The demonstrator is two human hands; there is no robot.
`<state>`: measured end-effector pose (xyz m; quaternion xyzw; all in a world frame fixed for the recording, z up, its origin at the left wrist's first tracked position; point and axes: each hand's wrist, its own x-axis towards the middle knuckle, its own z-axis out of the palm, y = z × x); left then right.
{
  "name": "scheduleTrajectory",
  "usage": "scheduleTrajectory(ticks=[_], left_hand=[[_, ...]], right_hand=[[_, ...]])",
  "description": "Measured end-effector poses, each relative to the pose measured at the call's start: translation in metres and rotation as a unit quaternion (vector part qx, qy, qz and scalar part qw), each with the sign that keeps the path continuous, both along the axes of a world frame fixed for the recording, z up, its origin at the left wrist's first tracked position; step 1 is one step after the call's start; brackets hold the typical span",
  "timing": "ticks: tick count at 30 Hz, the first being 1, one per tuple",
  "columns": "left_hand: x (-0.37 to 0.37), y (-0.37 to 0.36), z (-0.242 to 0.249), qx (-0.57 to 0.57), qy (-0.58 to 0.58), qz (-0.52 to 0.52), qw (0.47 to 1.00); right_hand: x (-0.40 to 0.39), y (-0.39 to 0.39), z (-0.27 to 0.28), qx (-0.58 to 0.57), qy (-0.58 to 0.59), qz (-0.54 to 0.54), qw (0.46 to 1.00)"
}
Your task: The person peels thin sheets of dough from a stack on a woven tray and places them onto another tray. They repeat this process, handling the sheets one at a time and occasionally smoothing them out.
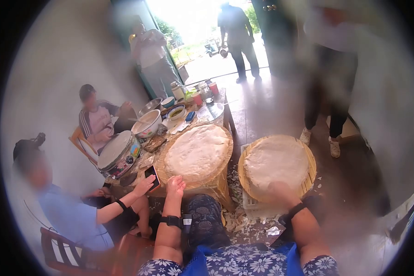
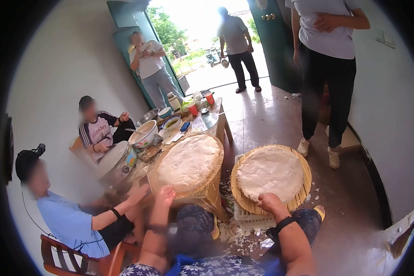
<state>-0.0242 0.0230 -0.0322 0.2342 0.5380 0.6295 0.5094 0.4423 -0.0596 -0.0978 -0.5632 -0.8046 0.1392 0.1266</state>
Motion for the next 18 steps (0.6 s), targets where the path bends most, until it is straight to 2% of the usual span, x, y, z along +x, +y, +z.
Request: scheduleTrajectory(ticks=[1, 7, 14, 18], left_hand=[[0.004, -0.001, 0.003, -0.011, 0.006, 0.002, 1.000], [0.005, -0.008, 0.006, -0.023, 0.042, -0.018, 0.999], [0.015, -0.014, 0.019, -0.035, 0.071, -0.008, 0.997], [-0.006, 0.002, 0.002, -0.010, 0.011, -0.039, 0.999]], right_hand=[[-0.005, -0.007, 0.022, -0.050, 0.052, -0.065, 0.995], [-0.001, -0.010, 0.022, -0.022, 0.108, -0.051, 0.993], [-0.002, -0.005, 0.012, 0.001, 0.080, -0.049, 0.996], [-0.003, -0.003, 0.013, -0.021, 0.080, -0.054, 0.995]])
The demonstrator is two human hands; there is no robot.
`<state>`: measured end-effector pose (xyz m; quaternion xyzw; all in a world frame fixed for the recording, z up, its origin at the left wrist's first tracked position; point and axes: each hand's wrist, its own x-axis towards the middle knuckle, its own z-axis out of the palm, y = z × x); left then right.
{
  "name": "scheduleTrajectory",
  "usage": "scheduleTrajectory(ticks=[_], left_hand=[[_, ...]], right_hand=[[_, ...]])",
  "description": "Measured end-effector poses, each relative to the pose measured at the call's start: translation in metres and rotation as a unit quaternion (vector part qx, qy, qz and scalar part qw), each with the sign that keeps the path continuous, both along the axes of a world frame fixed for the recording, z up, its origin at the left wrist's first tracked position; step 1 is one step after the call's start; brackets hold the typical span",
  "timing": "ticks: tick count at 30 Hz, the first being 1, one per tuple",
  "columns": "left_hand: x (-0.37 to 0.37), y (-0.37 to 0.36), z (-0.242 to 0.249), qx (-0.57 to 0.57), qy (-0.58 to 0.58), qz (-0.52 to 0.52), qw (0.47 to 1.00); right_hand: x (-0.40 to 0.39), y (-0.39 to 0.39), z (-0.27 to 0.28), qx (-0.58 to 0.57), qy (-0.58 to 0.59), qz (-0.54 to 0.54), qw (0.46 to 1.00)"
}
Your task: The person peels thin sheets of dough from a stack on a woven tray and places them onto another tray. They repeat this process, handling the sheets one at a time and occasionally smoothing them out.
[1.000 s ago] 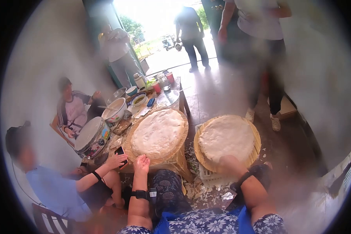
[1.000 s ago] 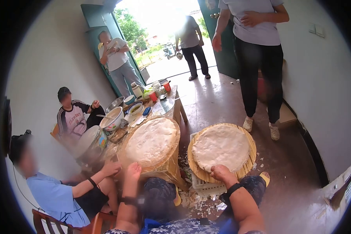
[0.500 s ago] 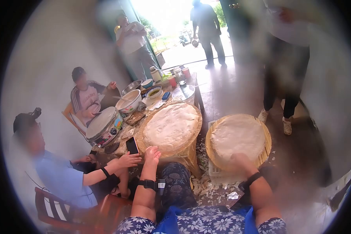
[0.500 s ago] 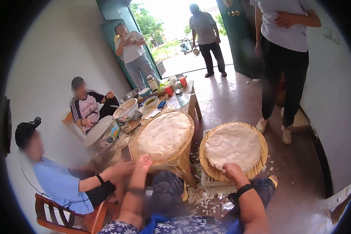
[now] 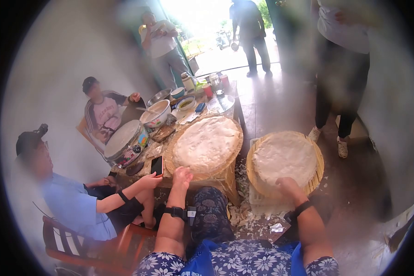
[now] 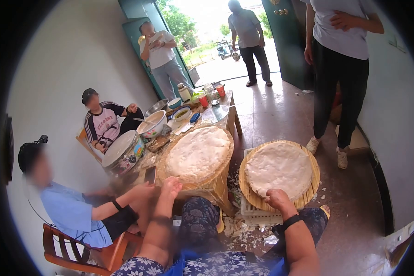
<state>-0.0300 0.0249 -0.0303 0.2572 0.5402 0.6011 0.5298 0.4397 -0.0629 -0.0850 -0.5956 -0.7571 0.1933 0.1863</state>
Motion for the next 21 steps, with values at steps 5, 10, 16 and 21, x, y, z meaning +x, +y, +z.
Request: scheduleTrajectory(ticks=[5, 10, 16, 21], left_hand=[[0.010, -0.006, 0.015, 0.036, -0.080, 0.019, 0.996], [0.011, 0.001, 0.017, 0.040, -0.201, 0.045, 0.978], [0.023, -0.006, 0.026, 0.031, -0.215, 0.070, 0.974], [0.022, -0.004, 0.020, 0.037, -0.240, 0.064, 0.968]], right_hand=[[0.001, -0.006, 0.007, -0.013, 0.047, -0.005, 0.999], [0.006, 0.004, -0.010, 0.042, 0.027, 0.042, 0.998], [0.002, 0.001, -0.002, 0.025, 0.024, 0.029, 0.999], [0.002, 0.003, -0.005, 0.018, 0.033, 0.031, 0.999]])
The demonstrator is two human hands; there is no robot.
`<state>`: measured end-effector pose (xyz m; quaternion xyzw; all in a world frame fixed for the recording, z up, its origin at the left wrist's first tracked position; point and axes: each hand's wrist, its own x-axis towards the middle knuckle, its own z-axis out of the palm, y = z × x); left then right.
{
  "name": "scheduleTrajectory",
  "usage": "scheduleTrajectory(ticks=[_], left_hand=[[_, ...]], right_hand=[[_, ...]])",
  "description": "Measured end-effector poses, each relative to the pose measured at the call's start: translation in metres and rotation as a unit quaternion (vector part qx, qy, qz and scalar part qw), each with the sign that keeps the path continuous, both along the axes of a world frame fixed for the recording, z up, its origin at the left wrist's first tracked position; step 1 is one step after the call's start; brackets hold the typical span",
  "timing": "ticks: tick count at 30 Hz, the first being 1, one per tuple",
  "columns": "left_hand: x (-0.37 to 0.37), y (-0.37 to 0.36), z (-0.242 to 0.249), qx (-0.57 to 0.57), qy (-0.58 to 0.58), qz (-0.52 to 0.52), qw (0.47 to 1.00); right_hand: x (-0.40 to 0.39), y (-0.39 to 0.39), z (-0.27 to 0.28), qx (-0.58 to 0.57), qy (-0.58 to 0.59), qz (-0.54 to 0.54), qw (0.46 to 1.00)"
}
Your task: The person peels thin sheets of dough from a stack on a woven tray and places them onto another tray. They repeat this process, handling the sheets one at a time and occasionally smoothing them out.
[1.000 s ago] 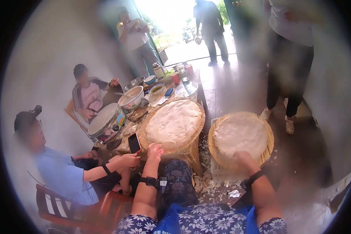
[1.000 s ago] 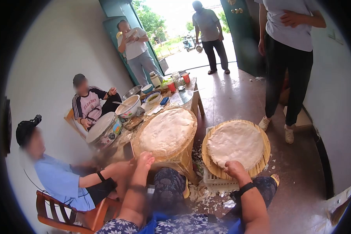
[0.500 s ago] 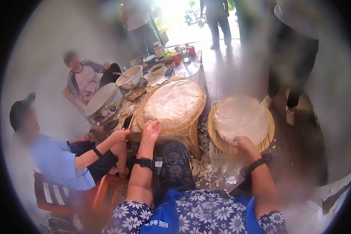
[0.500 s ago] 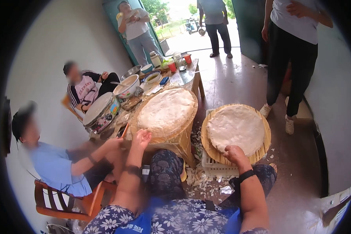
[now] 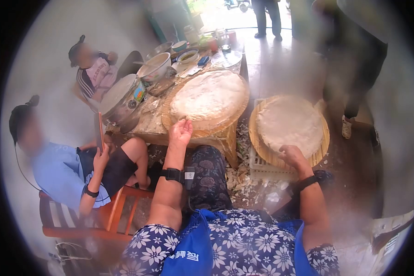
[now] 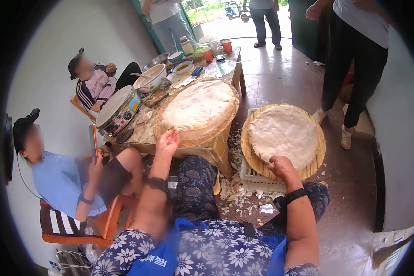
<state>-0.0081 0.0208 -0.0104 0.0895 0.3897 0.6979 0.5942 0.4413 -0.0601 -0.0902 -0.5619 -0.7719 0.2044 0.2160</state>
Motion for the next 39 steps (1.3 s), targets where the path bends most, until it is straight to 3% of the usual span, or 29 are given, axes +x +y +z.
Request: scheduleTrajectory(ticks=[8, 17, 23, 26, 31, 33, 36, 39], left_hand=[[0.015, -0.008, 0.009, 0.010, 0.035, 0.052, 0.998], [0.000, 0.032, -0.005, 0.033, -0.053, 0.033, 0.998], [0.005, 0.055, -0.006, 0.038, -0.030, -0.055, 0.997], [0.021, 0.054, 0.005, -0.015, 0.020, -0.007, 1.000], [0.036, 0.052, 0.013, 0.036, 0.038, 0.002, 0.999], [0.034, 0.061, 0.006, 0.073, 0.070, 0.022, 0.995], [0.046, 0.056, 0.023, 0.028, 0.119, 0.101, 0.987], [0.050, 0.056, 0.036, 0.011, 0.132, 0.096, 0.986]], right_hand=[[-0.002, 0.001, 0.002, 0.002, -0.011, 0.005, 1.000], [-0.003, -0.003, 0.008, -0.030, 0.003, -0.005, 1.000], [-0.004, -0.007, 0.016, -0.044, 0.012, -0.019, 0.999], [-0.002, -0.004, 0.009, -0.030, -0.004, -0.011, 0.999], [-0.003, 0.003, 0.000, -0.039, -0.040, -0.005, 0.998], [-0.003, 0.003, 0.000, -0.048, -0.039, -0.010, 0.998], [-0.005, 0.001, 0.006, -0.046, -0.037, -0.019, 0.998], [-0.009, 0.002, 0.009, -0.009, 0.016, -0.038, 0.999]])
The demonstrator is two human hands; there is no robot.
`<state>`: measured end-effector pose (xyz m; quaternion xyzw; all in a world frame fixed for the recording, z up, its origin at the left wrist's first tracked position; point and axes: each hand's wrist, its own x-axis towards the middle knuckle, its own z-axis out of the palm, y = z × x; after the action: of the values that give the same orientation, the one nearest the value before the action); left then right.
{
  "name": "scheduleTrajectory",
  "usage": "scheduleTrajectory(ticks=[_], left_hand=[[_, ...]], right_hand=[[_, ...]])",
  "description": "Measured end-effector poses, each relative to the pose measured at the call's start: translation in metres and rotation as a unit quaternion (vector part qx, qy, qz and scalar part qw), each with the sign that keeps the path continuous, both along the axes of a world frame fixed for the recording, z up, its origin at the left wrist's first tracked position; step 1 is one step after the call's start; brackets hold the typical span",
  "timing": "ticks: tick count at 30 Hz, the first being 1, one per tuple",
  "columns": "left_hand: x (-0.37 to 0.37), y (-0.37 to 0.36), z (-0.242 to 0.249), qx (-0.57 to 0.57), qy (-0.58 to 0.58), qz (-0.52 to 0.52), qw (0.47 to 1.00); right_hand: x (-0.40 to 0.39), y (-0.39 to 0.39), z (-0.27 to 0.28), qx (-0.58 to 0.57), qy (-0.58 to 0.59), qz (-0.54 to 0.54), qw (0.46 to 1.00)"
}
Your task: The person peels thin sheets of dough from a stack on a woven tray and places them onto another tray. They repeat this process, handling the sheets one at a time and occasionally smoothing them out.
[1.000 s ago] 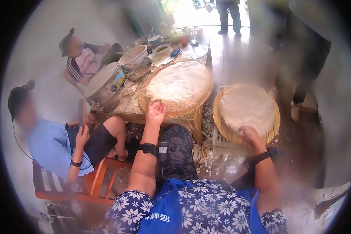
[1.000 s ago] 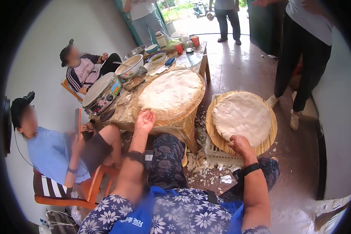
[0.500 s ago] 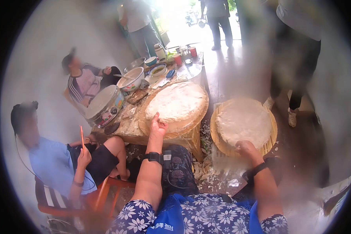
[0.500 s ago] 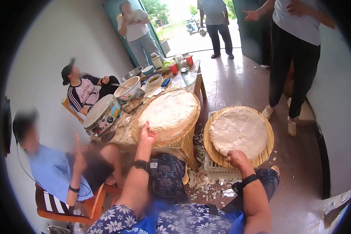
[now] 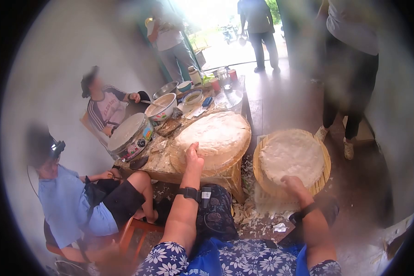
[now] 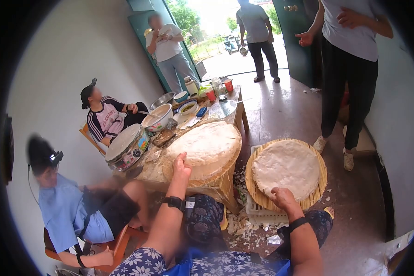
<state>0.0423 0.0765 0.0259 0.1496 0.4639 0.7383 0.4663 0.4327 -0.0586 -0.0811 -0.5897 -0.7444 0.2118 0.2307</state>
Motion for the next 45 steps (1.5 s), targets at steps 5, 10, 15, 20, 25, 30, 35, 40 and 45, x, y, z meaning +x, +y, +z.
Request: scheduleTrajectory(ticks=[5, 10, 15, 20, 25, 30, 35, 40, 45], left_hand=[[-0.001, 0.010, 0.004, 0.065, -0.088, -0.048, 0.993], [0.002, 0.003, -0.010, 0.074, -0.151, -0.083, 0.982], [-0.014, 0.017, -0.058, 0.041, -0.180, -0.072, 0.980], [0.006, -0.012, -0.027, 0.013, -0.198, -0.054, 0.979], [0.004, -0.017, -0.024, -0.015, -0.200, -0.063, 0.978], [0.003, -0.015, -0.028, -0.028, -0.179, -0.057, 0.982], [0.000, -0.013, -0.035, -0.004, -0.169, -0.073, 0.983], [-0.008, 0.001, -0.055, 0.014, -0.167, -0.072, 0.983], [-0.003, 0.004, -0.042, 0.031, -0.154, -0.103, 0.982]], right_hand=[[-0.018, 0.004, 0.032, -0.114, 0.360, -0.050, 0.925], [-0.050, 0.032, 0.077, -0.166, 0.572, -0.028, 0.803], [-0.094, 0.072, 0.090, -0.215, 0.663, -0.036, 0.716], [-0.133, 0.101, 0.092, -0.244, 0.719, -0.057, 0.649], [-0.155, 0.126, 0.081, -0.241, 0.760, -0.050, 0.601], [-0.166, 0.144, 0.078, -0.216, 0.763, -0.070, 0.605], [-0.182, 0.169, 0.072, -0.166, 0.777, -0.091, 0.601], [-0.194, 0.183, 0.075, -0.100, 0.783, -0.087, 0.607], [-0.186, 0.186, 0.091, -0.089, 0.793, -0.089, 0.597]])
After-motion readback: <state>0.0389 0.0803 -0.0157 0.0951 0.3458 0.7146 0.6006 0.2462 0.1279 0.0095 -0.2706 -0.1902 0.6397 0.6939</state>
